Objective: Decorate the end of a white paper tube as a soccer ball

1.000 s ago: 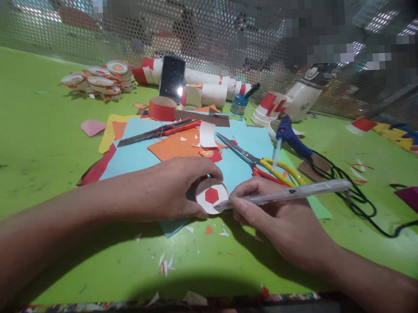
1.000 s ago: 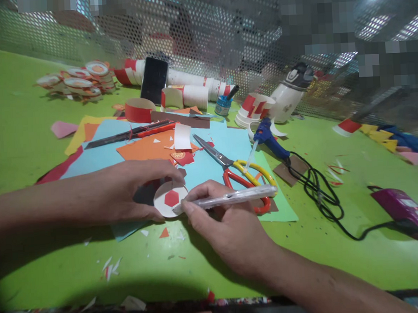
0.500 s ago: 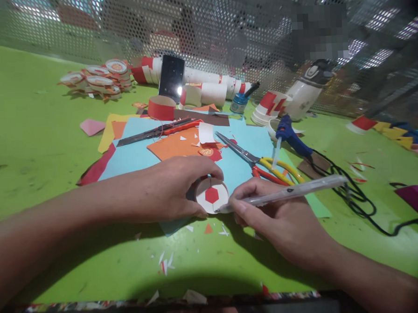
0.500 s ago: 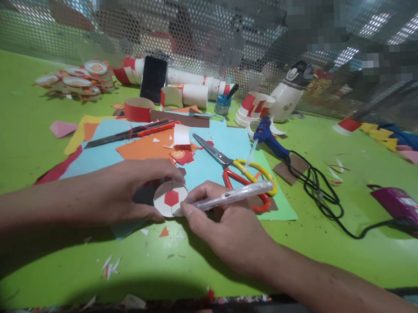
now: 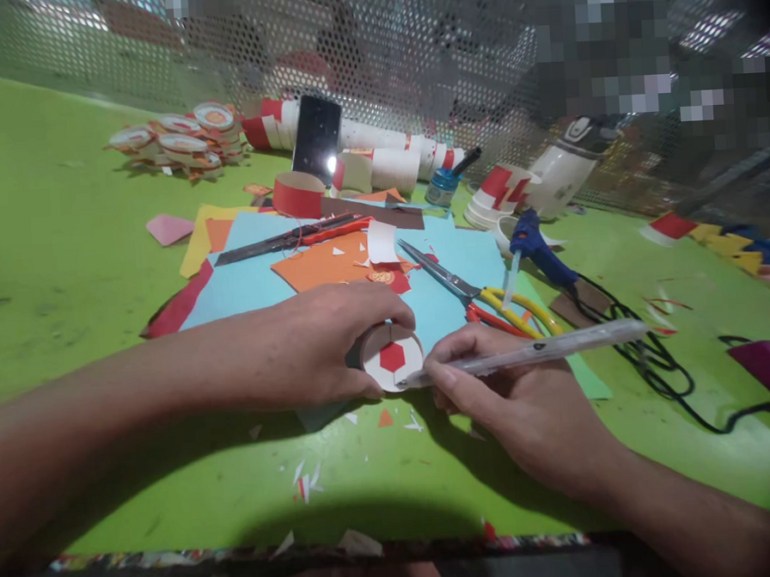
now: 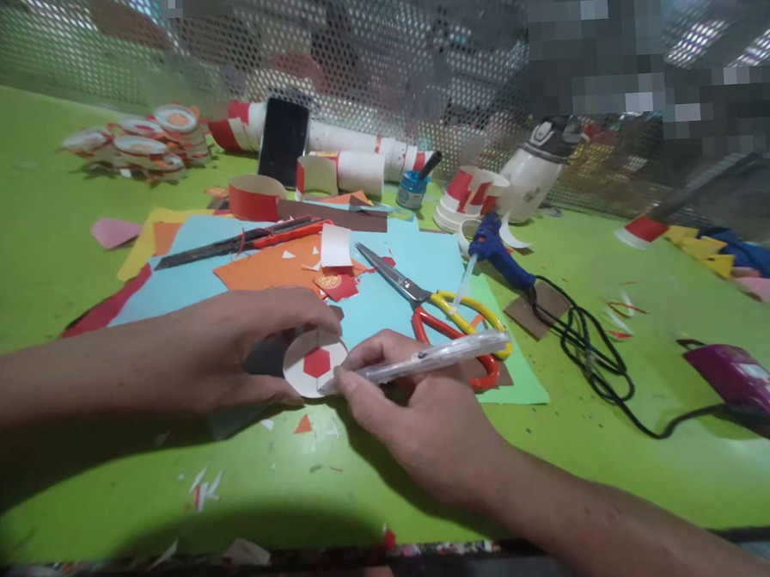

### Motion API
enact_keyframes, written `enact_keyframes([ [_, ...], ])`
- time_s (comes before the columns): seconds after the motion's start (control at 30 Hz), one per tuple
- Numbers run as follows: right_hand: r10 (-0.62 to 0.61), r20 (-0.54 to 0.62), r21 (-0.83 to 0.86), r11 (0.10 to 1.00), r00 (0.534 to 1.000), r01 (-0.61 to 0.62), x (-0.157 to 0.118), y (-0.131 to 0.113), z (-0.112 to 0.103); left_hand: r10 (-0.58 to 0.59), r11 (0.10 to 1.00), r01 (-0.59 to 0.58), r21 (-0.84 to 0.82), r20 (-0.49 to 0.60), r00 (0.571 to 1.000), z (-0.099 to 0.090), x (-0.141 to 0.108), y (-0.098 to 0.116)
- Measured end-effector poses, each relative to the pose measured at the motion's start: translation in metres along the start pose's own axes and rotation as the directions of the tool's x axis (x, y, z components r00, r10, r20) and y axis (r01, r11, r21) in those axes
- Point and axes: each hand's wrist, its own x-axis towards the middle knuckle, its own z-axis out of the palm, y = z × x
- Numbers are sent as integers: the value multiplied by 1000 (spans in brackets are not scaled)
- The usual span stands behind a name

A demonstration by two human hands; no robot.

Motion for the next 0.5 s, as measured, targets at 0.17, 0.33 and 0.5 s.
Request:
enact_keyframes([
  [0.17,-25,14,6,1000,1000,24,2,-1,1,53,998,-52,21,-19,998,1,-1,-2],
  [0.33,-21,16,24,1000,1000,20,1,0,0,92,995,-92,33,-16,996,1,-1,-1],
  [0.5,-23,-24,27,999,999,23,0,2,0,111,992,-109,65,-25,994,0,-1,0],
])
